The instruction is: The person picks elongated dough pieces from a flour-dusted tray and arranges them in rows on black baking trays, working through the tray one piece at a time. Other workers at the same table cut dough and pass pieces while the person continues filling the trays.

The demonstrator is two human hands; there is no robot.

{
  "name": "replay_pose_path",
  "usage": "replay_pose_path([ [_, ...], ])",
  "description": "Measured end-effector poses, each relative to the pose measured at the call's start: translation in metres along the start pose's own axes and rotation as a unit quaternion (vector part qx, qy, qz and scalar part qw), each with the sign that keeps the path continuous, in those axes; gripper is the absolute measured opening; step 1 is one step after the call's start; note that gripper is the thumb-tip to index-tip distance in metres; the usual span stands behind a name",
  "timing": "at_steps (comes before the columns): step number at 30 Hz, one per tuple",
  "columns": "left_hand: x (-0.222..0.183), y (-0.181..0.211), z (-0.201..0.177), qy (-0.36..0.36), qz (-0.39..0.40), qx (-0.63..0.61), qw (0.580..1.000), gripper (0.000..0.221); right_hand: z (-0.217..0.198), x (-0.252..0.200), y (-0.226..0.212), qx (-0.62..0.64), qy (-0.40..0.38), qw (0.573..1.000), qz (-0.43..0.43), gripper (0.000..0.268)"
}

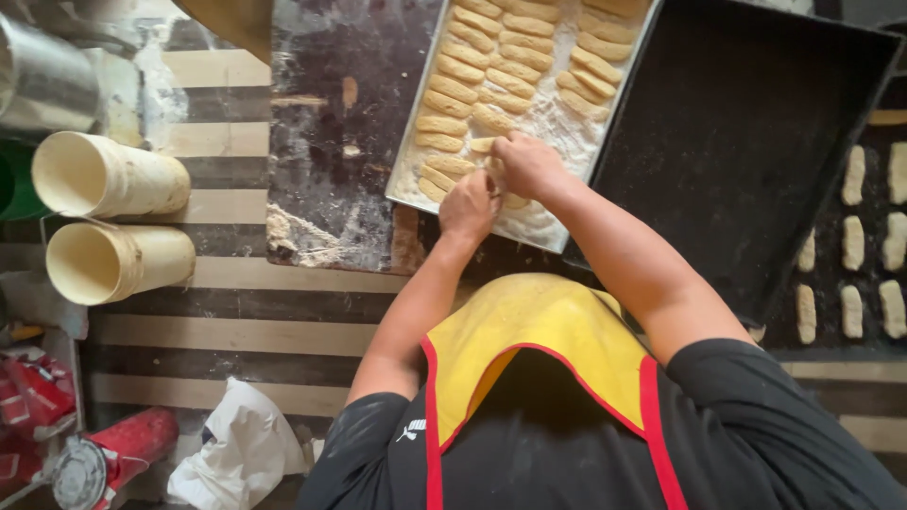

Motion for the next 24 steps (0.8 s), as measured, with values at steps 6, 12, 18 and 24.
replay_pose_path([
  [6,-0.036,0.069,-0.054,-0.079,0.098,-0.126,0.984,0.035,-0.002,-0.022,0.004,-0.048,-0.06,0.996,-0.042,0.022],
  [12,-0.053,0.137,-0.068,-0.225,0.228,-0.131,0.938,0.036,-0.046,-0.095,0.048,0.32,-0.021,0.947,0.009,0.016],
  [18,-0.046,0.192,-0.02,-0.288,0.312,-0.122,0.897,0.03,-0.053,-0.186,0.137,0.655,0.112,0.747,0.017,0.025],
  [24,-0.038,0.189,0.062,-0.262,0.347,-0.135,0.89,0.026,-0.079,-0.26,0.154,0.566,0.248,0.781,0.092,0.023],
])
Point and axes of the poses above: each hand's wrist, its own x-axis towards the middle knuckle, its own z-axis out of the palm, y = z × x, the point moved 7 cm from there along x, towards the middle knuckle, and after that the axes turned 11 degrees about -x, right-handed, at the moved point
